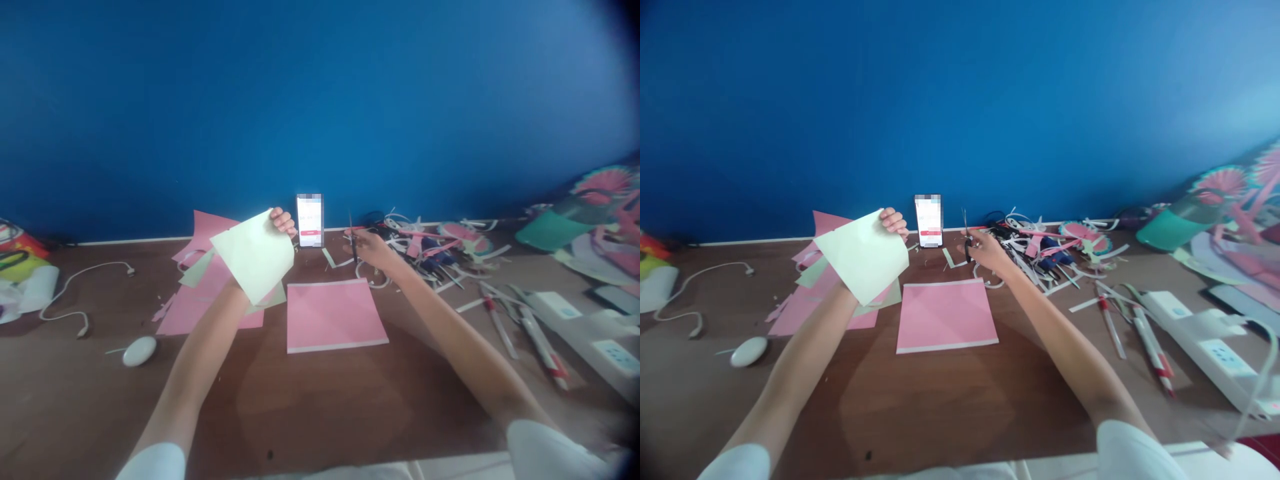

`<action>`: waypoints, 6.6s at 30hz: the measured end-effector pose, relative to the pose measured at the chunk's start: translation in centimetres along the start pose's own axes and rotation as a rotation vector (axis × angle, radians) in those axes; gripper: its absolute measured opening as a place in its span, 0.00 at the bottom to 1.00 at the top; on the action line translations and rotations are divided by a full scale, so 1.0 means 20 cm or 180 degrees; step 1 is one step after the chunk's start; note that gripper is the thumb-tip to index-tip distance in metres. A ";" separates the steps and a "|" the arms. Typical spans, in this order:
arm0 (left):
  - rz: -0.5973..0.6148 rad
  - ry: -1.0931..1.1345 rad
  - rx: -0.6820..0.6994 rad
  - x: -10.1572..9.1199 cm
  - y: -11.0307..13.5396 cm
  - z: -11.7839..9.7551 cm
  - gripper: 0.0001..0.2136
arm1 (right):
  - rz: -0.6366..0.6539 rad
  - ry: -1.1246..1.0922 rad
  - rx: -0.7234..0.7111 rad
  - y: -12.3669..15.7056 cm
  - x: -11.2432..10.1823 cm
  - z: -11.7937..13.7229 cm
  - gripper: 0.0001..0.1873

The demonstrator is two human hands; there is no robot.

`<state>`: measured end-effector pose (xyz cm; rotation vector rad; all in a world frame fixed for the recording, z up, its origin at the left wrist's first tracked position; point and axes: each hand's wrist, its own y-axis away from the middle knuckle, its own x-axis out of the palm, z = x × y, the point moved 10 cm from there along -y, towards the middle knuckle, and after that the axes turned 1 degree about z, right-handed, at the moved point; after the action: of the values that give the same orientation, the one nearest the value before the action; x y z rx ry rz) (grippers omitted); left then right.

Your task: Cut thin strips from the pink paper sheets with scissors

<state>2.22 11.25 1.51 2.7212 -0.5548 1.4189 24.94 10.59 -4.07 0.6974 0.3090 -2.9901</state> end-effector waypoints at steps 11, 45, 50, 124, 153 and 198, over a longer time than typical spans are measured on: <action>-0.0228 -0.0082 0.0245 0.03 0.02 0.04 0.17 | 0.0727 -0.1811 0.0192 0.10 0.26 0.12 0.26; 0.2220 -0.4146 -0.1589 0.06 0.24 0.11 0.33 | 0.0105 -0.1622 0.0834 0.17 0.25 0.09 0.18; 0.2198 -0.4335 -0.1301 0.10 0.24 0.16 0.35 | 0.0033 -0.1623 0.1132 0.17 0.24 0.04 0.16; 0.0055 -0.4920 -0.1069 -0.22 0.09 -0.26 0.21 | 0.1581 -0.0076 0.0100 0.18 0.16 0.27 0.25; -0.0076 -0.5014 -0.1105 -0.24 0.10 -0.29 0.23 | 0.1663 0.0085 -0.0048 0.17 0.16 0.26 0.27; 0.0411 -0.4531 -0.1375 -0.15 0.11 -0.14 0.23 | 0.1810 -0.0040 0.0214 0.18 0.20 0.22 0.26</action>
<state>-2.28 10.55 0.36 2.8293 -0.8547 -0.8139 19.82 6.14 -2.72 0.6392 0.0009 -2.4688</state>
